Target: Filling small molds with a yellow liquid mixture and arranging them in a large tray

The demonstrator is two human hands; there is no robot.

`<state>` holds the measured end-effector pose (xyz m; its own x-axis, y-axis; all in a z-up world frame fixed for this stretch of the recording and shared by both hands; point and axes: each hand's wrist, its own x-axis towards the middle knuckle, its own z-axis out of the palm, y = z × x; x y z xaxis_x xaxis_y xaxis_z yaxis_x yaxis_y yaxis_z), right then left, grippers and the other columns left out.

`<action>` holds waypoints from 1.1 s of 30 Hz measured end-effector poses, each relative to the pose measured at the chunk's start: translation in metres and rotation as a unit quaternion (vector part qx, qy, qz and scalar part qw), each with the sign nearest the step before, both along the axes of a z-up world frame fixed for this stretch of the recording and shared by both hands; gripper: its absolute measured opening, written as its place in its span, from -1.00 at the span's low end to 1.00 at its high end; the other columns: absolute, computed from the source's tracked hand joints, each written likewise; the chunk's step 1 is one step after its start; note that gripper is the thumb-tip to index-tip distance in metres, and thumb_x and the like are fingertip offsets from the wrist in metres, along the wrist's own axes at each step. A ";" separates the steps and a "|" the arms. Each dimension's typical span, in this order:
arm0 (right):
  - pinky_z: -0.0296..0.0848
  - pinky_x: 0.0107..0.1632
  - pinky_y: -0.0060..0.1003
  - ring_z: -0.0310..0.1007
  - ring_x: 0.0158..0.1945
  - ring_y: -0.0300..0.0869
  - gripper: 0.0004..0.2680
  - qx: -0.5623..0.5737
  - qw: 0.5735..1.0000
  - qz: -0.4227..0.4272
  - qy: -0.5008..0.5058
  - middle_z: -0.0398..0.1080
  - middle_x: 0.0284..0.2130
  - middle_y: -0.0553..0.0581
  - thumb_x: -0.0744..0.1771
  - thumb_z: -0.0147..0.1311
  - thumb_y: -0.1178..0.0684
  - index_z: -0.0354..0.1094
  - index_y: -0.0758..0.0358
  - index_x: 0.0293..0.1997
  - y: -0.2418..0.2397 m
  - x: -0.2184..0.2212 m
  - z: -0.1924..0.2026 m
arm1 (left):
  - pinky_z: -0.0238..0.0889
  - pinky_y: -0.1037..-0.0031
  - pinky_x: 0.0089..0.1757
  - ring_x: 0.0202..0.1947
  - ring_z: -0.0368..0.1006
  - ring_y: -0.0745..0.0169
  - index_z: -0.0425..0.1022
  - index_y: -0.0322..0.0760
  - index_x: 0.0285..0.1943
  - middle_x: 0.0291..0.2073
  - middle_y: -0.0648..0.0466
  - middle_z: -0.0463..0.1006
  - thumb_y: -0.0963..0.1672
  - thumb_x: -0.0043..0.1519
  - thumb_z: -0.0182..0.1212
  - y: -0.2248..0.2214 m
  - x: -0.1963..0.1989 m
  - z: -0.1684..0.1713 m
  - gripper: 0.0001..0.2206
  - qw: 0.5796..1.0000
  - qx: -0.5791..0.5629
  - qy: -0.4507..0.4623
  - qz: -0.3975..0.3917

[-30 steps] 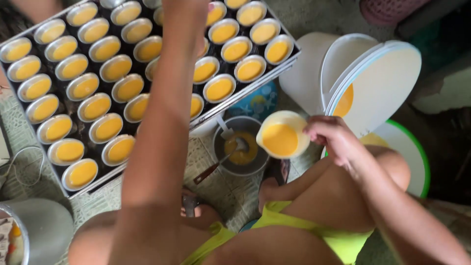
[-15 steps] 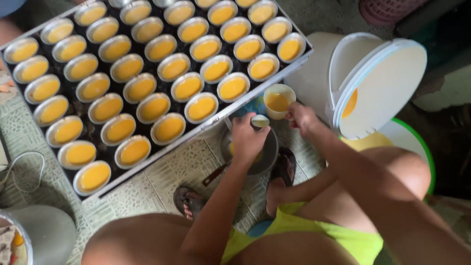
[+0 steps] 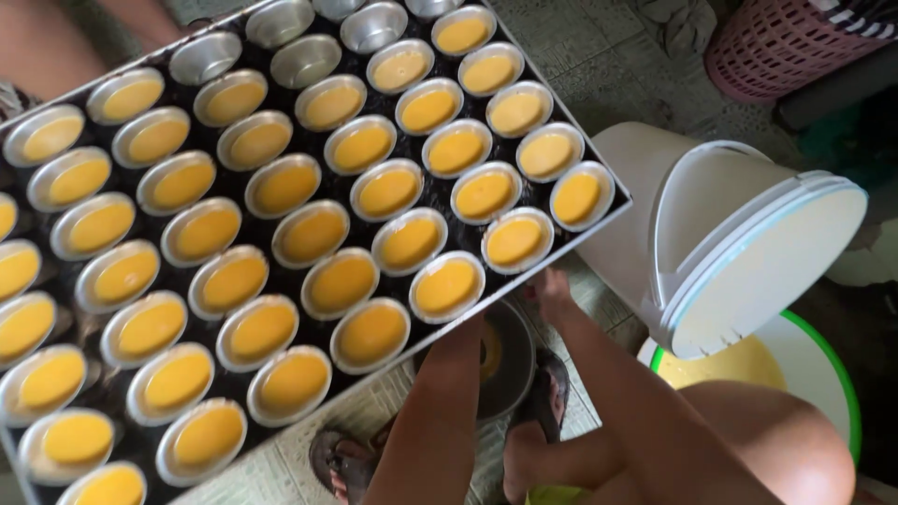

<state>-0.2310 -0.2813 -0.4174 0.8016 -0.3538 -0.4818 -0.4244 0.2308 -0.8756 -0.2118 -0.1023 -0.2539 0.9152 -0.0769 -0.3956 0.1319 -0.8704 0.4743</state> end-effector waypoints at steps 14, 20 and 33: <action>0.46 -0.07 -0.11 0.41 -0.11 -0.12 -0.67 -0.062 0.993 -0.050 0.083 0.47 -0.12 0.13 0.21 0.21 -0.05 0.41 0.20 0.02 0.023 0.004 0.036 | 0.30 -0.13 -0.12 -0.12 0.46 -0.24 0.49 -0.27 0.11 -0.12 -0.17 0.49 0.05 0.06 0.20 -0.024 -0.023 -0.041 -0.51 0.991 0.015 -0.114 -0.074; 0.37 0.11 0.29 0.43 0.02 0.43 -0.73 -0.327 0.932 0.146 0.060 0.49 -0.19 0.55 0.30 -0.01 0.04 0.51 0.54 -0.18 0.046 0.006 0.177 | 0.30 -0.13 -0.22 -0.22 0.45 -0.23 0.45 -0.28 0.10 -0.18 -0.15 0.46 0.09 0.02 0.22 -0.013 -0.060 -0.040 -0.45 0.983 0.044 -0.154 -0.094; 0.50 -0.28 -0.21 0.48 -0.36 -0.17 -0.64 -0.008 0.997 -0.035 -0.075 0.44 -0.36 -0.06 0.42 -0.14 -0.41 0.46 0.00 -0.08 -0.018 0.031 0.351 | 0.22 0.28 -0.23 -0.14 0.49 0.22 0.55 -0.01 -0.09 -0.22 0.11 0.57 0.12 0.25 0.00 0.139 -0.140 0.416 -0.67 0.925 -0.091 0.326 -0.172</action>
<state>-0.1998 -0.2988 -0.0661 0.8377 -0.4180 -0.3515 -0.2714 0.2398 -0.9321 -0.3513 0.0364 0.1622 0.3944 -0.4391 -0.8073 0.1712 -0.8280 0.5340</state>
